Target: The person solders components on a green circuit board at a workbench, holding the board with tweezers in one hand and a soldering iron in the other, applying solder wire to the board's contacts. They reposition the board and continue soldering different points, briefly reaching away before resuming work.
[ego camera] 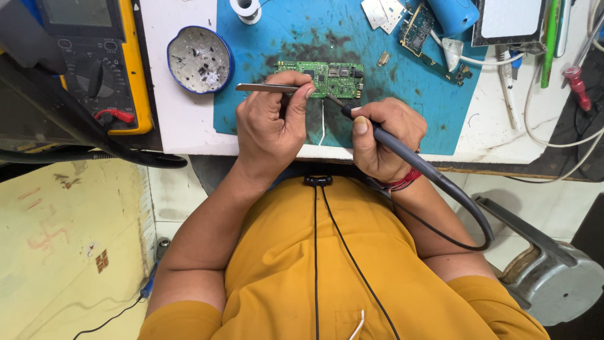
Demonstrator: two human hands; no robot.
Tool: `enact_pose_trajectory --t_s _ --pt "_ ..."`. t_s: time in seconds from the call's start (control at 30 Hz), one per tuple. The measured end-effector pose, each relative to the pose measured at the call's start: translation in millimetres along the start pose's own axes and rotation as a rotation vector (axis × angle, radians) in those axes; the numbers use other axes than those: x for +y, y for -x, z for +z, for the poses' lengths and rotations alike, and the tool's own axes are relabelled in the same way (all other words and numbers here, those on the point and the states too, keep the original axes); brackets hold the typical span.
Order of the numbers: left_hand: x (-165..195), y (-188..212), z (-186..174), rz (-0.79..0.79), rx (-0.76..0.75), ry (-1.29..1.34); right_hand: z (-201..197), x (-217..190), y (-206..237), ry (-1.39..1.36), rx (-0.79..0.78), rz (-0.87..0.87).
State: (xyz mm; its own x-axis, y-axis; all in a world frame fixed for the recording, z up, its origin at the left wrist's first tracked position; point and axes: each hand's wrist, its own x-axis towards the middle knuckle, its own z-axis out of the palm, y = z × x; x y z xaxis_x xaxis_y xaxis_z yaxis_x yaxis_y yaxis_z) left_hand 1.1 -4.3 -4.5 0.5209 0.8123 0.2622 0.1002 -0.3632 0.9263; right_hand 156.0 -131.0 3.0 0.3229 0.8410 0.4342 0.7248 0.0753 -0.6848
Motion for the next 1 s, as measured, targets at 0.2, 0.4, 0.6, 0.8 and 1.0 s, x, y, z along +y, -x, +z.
enact_pose_trajectory --t_s 0.2,0.4,0.6,0.8,1.0 --pt "0.2 0.7 0.3 0.004 -0.002 0.0 -0.1 1.3 0.1 0.01 0.0 -0.018" --pt "1.1 0.5 0.1 0.0 -0.002 0.008 0.0 0.9 -0.2 0.007 -0.011 -0.025" --pt "1.6 0.5 0.8 0.0 0.002 0.011 -0.1 -1.2 -2.7 0.008 -0.011 -0.022" --pt "1.8 0.6 -0.3 -0.009 -0.009 0.011 0.3 -4.8 -6.3 0.04 -0.025 0.002" --pt "2.0 0.6 0.2 -0.005 -0.008 0.007 0.8 -5.5 -7.7 0.034 -0.033 0.008"
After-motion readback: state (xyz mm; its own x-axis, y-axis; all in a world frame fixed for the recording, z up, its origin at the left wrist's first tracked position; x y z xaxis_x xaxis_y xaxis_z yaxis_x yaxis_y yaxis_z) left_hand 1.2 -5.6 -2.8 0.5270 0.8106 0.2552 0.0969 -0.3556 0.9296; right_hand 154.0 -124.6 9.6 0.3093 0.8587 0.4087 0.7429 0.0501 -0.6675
